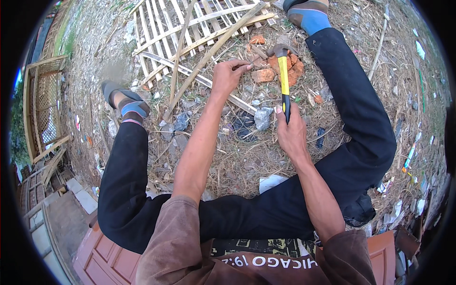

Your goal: The person assembles a bamboo structure by hand, using a hammer to drive small nails into the wooden slats and picking up fallen pieces from the ground.

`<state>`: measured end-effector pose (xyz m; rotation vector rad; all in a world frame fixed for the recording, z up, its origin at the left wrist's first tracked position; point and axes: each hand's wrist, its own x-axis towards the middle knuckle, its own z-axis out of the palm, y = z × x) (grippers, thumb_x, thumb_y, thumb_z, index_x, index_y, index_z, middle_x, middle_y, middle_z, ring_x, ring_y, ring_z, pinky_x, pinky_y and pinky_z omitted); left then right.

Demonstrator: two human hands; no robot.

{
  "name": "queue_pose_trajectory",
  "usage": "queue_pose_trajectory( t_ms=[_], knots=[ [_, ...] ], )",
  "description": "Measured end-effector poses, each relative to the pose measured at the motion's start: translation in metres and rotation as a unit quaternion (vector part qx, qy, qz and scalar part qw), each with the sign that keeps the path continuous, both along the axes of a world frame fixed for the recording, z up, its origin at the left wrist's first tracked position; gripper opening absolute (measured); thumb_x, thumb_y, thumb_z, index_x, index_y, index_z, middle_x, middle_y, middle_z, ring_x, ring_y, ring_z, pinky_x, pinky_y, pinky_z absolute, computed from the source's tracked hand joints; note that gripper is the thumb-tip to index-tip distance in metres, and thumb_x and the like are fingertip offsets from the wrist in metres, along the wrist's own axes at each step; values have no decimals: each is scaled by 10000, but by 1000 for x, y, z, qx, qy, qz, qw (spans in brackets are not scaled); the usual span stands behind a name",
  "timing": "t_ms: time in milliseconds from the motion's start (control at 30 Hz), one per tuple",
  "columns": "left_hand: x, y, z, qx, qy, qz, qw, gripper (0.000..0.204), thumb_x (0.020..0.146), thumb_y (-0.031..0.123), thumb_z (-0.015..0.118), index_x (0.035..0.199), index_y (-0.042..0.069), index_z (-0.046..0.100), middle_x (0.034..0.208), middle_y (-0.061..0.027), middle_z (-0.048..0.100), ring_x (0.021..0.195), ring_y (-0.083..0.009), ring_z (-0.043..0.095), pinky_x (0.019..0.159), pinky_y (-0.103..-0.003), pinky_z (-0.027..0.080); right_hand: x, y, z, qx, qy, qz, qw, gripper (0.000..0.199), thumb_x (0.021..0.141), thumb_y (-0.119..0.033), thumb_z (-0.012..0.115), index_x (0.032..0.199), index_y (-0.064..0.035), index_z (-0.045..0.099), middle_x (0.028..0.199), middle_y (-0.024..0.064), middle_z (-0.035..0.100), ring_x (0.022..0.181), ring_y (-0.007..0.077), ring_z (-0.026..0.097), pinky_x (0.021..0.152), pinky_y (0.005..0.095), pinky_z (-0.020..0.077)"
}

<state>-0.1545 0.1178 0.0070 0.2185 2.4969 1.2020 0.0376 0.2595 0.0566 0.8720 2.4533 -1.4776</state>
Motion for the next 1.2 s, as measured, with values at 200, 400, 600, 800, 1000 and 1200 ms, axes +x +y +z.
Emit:
queue_pose_trajectory(
  t_ms=[200,400,600,800,1000,1200],
  knots=[
    [1,1,4,-32,40,-35,998,226,853,239,801,1021,87,791,844,-92,766,711,-132,671,690,-278,507,0,2,1,13,20,-5,1000,222,1010,-242,558,1042,-31,495,678,243,627,646,485,630,584,565,450],
    [15,0,6,-46,43,4,998,218,848,244,795,979,70,793,820,-121,757,690,-190,698,660,-320,520,5,-9,-6,50,36,48,997,215,1006,-231,562,1028,-32,485,671,250,625,642,493,627,587,579,449],
    [25,12,-1,-53,78,22,995,216,841,272,789,921,71,794,827,-126,748,729,-264,717,681,-369,535,5,-4,-5,51,43,39,997,215,1004,-222,562,1017,-26,473,661,253,621,635,493,628,587,583,450],
    [23,7,1,-63,80,17,995,230,837,270,799,947,68,794,810,-115,743,694,-226,690,660,-353,518,3,-9,-6,87,19,80,993,221,1005,-236,564,1048,-35,483,645,234,625,607,473,633,563,575,452],
    [22,4,-5,-51,117,-3,992,235,836,253,806,967,58,792,760,-116,733,639,-184,661,625,-324,499,-2,-7,13,74,39,68,994,216,1011,-240,557,1049,-38,488,625,225,619,595,462,635,542,569,445],
    [20,7,-3,-67,95,2,993,232,832,260,808,960,67,794,758,-114,730,645,-190,662,623,-324,495,0,-12,0,151,41,86,984,209,1024,-231,532,1030,-37,454,579,221,599,552,470,618,515,581,438]
  ],
)
